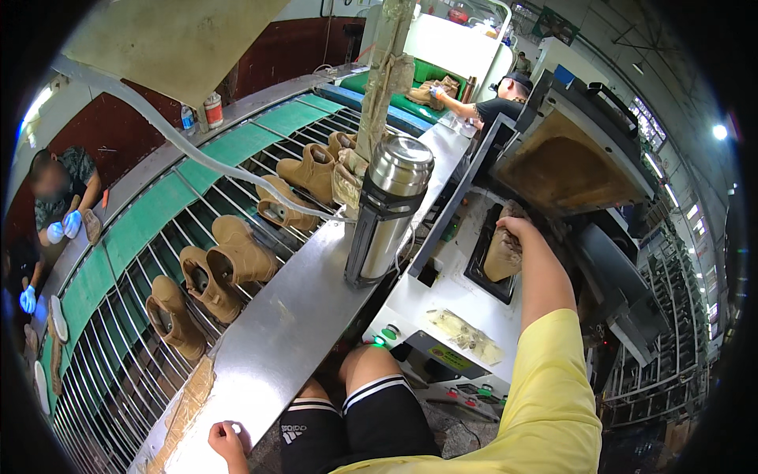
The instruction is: The person picks up boots from a conveyor belt, places them individually into a machine to process them, and then places the processed boots onto the same conveyor belt.
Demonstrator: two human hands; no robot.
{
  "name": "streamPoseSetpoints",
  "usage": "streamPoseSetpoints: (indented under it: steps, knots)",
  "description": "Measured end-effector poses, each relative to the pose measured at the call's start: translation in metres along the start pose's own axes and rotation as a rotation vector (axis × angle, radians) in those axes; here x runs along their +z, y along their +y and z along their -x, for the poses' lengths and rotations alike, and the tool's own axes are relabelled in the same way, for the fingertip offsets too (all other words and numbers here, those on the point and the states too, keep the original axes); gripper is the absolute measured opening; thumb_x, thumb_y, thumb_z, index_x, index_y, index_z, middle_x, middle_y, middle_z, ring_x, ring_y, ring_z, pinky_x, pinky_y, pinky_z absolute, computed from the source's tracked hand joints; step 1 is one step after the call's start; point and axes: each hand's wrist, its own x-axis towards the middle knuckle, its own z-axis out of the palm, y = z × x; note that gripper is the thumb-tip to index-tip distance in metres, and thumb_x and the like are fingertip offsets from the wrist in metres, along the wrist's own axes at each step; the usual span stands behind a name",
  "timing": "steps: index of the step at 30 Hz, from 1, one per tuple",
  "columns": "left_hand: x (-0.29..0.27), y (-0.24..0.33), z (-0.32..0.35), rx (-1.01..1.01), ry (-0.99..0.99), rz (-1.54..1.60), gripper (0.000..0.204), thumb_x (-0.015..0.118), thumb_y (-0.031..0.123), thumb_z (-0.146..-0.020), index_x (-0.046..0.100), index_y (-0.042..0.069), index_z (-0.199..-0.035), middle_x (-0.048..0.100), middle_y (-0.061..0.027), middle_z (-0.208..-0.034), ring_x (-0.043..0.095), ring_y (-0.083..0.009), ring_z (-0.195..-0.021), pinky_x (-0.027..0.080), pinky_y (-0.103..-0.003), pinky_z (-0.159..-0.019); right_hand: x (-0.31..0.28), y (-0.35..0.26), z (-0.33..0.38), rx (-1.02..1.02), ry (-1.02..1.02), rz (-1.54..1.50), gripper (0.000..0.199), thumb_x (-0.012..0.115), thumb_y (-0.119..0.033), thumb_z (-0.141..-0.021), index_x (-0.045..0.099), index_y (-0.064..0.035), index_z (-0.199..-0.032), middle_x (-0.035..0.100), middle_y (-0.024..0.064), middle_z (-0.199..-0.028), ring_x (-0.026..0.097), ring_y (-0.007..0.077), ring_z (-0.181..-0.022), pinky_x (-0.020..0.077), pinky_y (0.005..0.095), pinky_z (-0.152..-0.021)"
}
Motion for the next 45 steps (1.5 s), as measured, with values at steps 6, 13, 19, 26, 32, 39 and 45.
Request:
streamPoseSetpoints:
  steps: [6,13,19,26,32,39,45]
  knots:
    - [0.0,0.008,-0.002,0.013,0.034,0.008,0.015,0.057,0.007,-0.079,0.062,-0.002,-0.068,0.058,-0.0053,-0.06,0.051,-0.012,-0.057,0.041,-0.027,-0.056,0.001,-0.013,0.072,0.095,0.092,0.055,0.114,0.066,-0.058,-0.068,0.002,-0.0157,-0.152,0.022,0.0223,-0.152,0.034,0.0352,-0.135,0.0311,0.0411,-0.11]
    - [0.015,0.037,0.002,-0.034,0.093,-0.12,0.016,0.056,0.01,-0.081,0.061,0.0,-0.07,0.058,-0.007,-0.063,0.052,-0.0151,-0.059,0.043,-0.03,-0.059,-0.006,0.059,0.157,-0.437,0.424,-0.064,0.064,0.056,-0.044,-0.086,0.037,-0.0135,-0.139,0.044,0.0208,-0.135,0.046,0.0385,-0.122,0.0412,0.0441,-0.098]
    - [0.121,0.041,0.034,-0.2,-0.255,0.466,0.022,0.054,0.014,-0.09,0.059,0.0,-0.105,0.057,-0.0058,-0.094,0.054,-0.0141,-0.084,0.045,-0.026,-0.076,-0.018,0.217,0.196,-0.731,0.689,-0.199,0.05,0.069,-0.019,-0.078,0.05,-0.0113,-0.124,0.059,0.0146,-0.114,0.052,0.0361,-0.111,0.0437,0.0445,-0.09]
    - [0.253,0.239,0.138,-0.52,-1.01,0.98,0.075,0.03,0.055,-0.096,0.022,0.001,-0.147,0.017,-0.0116,-0.156,0.011,-0.0245,-0.145,0.008,-0.04,-0.116,-0.079,0.369,0.208,-0.369,0.874,-0.065,0.061,0.072,-0.02,-0.072,0.046,-0.0077,-0.126,0.053,0.021,-0.118,0.049,0.0402,-0.112,0.0393,0.0477,-0.094]
    - [0.251,0.261,0.146,-0.349,-1.115,0.78,0.069,0.035,0.051,-0.096,0.032,-0.002,-0.142,0.034,-0.014,-0.148,0.029,-0.0275,-0.138,0.019,-0.039,-0.113,-0.137,0.379,0.181,-0.17,0.763,-0.144,0.074,0.075,-0.032,-0.07,0.043,-0.0095,-0.133,0.048,0.022,-0.127,0.049,0.0404,-0.113,0.0415,0.0467,-0.096]
    - [0.165,0.137,0.069,-0.237,-0.589,0.658,0.015,0.053,0.013,-0.089,0.06,0.001,-0.084,0.059,-0.0059,-0.068,0.057,-0.0154,-0.059,0.047,-0.027,-0.055,-0.176,0.371,0.119,0.082,0.171,-0.105,0.113,0.08,-0.038,-0.058,0.018,-0.0108,-0.149,0.04,0.0274,-0.14,0.043,0.0391,-0.127,0.039,0.0422,-0.104]
    - [0.049,0.025,0.023,-0.066,-0.003,0.324,0.017,0.053,0.01,-0.083,0.055,0.001,-0.069,0.053,-0.004,-0.057,0.048,-0.0112,-0.051,0.039,-0.026,-0.046,-0.206,0.319,0.137,0.039,0.258,0.021,0.11,0.079,-0.03,-0.056,0.021,-0.0059,-0.147,0.047,0.0267,-0.135,0.049,0.037,-0.123,0.0414,0.0404,-0.101]
